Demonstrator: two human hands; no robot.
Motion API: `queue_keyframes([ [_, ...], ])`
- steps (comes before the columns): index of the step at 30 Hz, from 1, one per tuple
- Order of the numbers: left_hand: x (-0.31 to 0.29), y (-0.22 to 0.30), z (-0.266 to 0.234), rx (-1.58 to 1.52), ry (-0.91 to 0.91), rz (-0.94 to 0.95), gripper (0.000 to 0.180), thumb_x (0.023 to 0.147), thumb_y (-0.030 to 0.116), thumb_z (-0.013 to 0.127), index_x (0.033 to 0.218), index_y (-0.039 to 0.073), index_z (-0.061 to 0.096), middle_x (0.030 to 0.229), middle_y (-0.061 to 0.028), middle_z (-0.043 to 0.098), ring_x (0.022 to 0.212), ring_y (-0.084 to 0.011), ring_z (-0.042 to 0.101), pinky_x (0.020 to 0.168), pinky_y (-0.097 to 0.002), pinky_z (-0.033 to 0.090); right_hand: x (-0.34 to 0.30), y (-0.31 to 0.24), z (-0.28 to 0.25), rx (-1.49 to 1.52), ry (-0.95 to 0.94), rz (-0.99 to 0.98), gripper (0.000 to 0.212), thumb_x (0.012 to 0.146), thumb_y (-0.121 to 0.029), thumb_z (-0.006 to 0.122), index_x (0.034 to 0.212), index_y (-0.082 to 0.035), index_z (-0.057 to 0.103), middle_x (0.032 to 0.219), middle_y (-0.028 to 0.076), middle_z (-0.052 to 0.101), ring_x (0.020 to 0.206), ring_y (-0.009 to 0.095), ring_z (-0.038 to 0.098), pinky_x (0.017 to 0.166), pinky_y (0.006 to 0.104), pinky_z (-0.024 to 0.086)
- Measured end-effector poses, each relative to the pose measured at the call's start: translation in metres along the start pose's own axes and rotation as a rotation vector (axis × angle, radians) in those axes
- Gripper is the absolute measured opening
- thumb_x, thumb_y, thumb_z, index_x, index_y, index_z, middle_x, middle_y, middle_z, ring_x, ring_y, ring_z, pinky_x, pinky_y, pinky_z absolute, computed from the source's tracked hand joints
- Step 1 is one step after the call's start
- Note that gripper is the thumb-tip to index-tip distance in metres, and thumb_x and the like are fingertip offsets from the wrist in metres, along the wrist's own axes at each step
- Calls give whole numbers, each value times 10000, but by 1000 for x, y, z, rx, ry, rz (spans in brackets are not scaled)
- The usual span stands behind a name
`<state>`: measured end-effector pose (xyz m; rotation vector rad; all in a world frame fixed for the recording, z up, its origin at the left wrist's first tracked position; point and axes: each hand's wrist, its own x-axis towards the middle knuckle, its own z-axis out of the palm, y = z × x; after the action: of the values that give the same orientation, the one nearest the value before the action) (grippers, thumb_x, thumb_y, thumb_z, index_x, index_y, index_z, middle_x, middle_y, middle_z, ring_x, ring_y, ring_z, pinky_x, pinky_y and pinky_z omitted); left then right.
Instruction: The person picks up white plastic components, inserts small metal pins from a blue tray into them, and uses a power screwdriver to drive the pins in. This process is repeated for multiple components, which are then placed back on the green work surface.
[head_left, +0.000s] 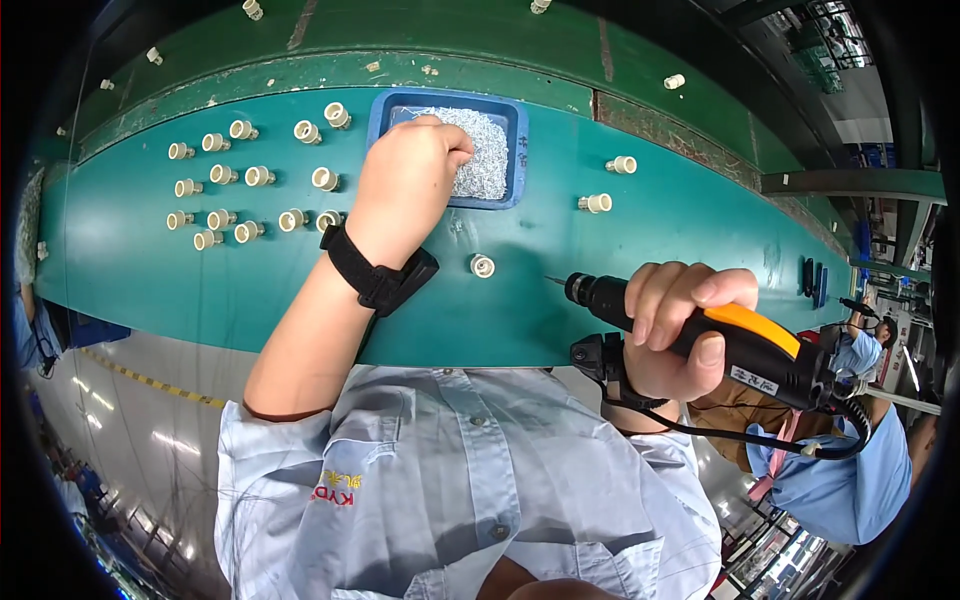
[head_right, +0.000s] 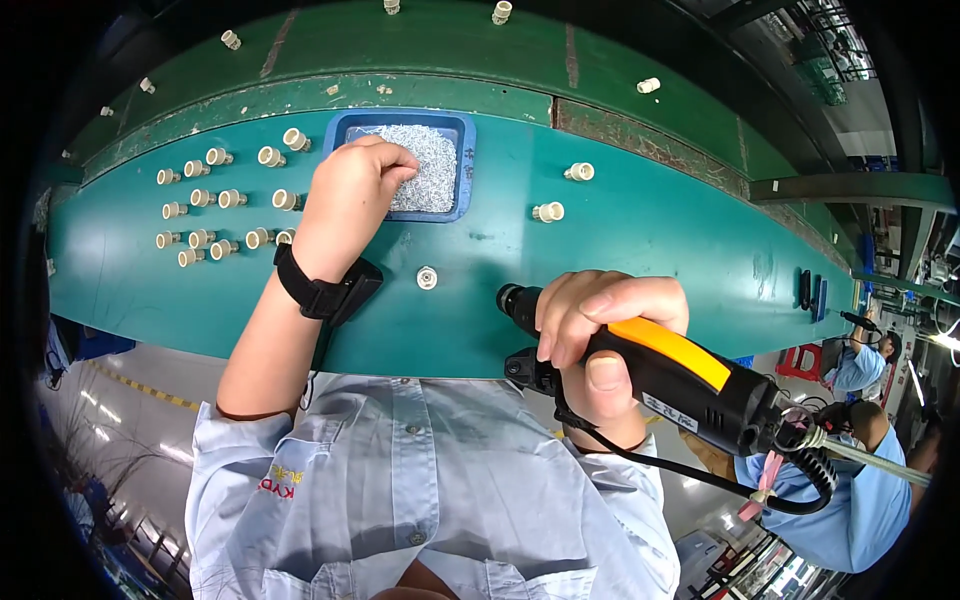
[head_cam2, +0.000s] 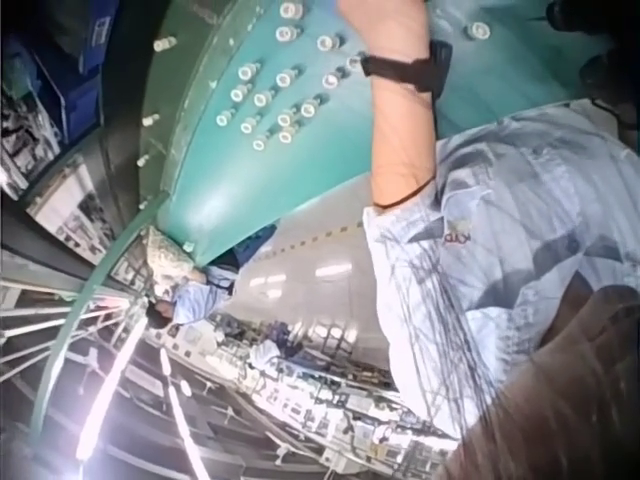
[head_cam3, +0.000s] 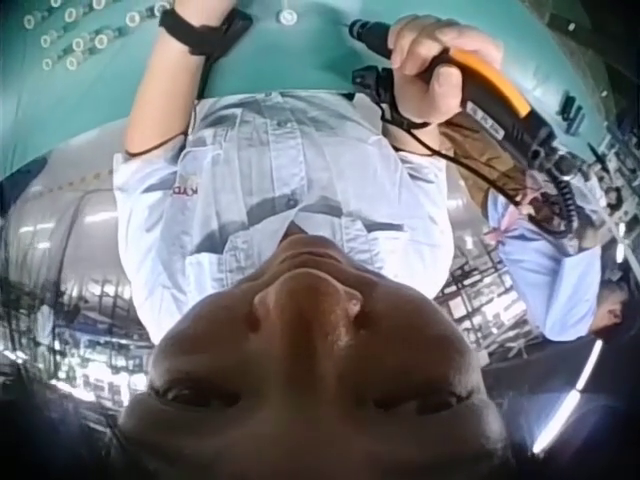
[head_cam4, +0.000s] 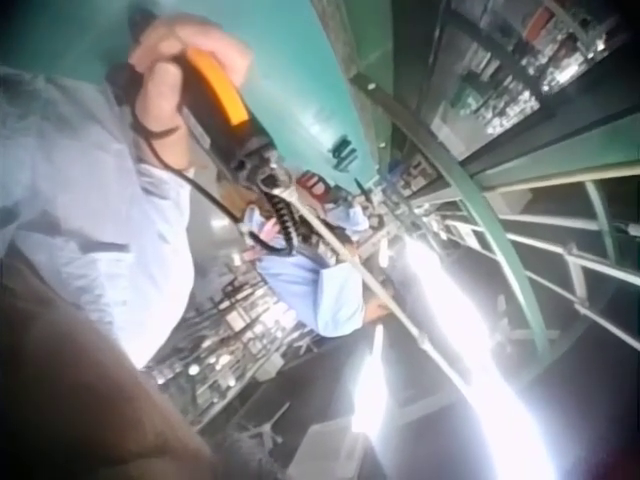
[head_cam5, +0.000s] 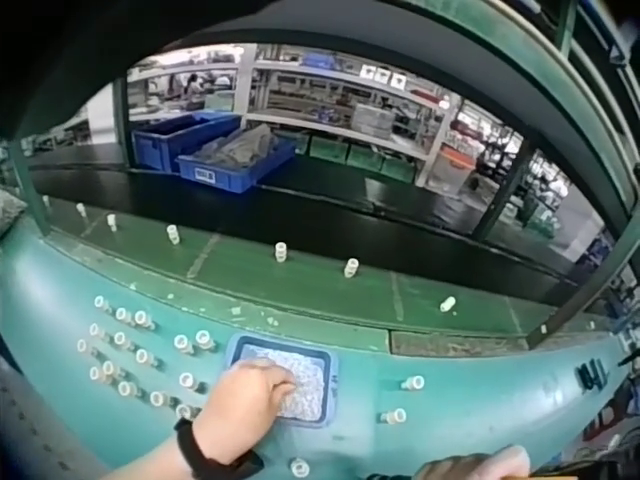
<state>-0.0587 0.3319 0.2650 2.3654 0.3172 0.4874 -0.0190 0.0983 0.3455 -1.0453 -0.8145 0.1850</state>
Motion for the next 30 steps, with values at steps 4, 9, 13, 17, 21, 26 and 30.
queue_keyframes([
  [4,0,3,3,13,157,51,81,819,27,658,896,11,679,861,-149,666,778,-314,647,685,-373,518,3,3,-2,18,-26,-1,326,916,-336,596,1051,-66,471,611,-5,495,494,120,459,508,279,370],
  [9,-11,29,-8,-355,113,-90,90,816,14,665,905,25,676,832,-127,662,752,-313,645,663,-378,521,10,-3,-1,81,-73,-24,338,925,-341,584,1083,-63,473,636,-5,504,539,115,479,534,279,373],
  [13,-48,37,-12,-541,-52,-108,124,766,-1,715,882,24,678,827,-98,652,735,-283,626,643,-359,508,13,-14,11,239,-28,-15,384,907,-354,667,1058,-63,467,640,11,538,544,140,525,555,295,432],
  [17,-78,42,-12,-471,-107,-28,146,715,8,760,839,45,690,816,-69,629,763,-255,593,673,-347,489,13,-11,21,267,-115,-67,383,911,-356,662,1058,-62,466,679,14,556,558,142,539,560,293,439],
  [21,-84,43,-15,-366,-78,30,169,669,31,797,800,73,699,824,-45,602,811,-233,561,731,-340,467,12,-8,24,222,-237,-14,330,944,-356,571,1086,-77,465,710,-7,527,624,103,521,592,243,396],
  [26,-88,39,-14,-350,-59,78,195,631,64,825,776,96,699,897,-34,596,841,-232,548,778,-345,448,11,-6,28,199,-244,-17,325,945,-351,570,1074,-72,462,713,-2,531,622,106,525,582,245,397],
  [30,-89,41,-13,-319,-59,36,231,609,81,836,794,100,701,903,-28,598,836,-241,548,771,-354,453,11,-5,30,191,-234,-19,335,941,-352,574,1075,-67,461,720,2,532,613,112,517,577,251,395],
])
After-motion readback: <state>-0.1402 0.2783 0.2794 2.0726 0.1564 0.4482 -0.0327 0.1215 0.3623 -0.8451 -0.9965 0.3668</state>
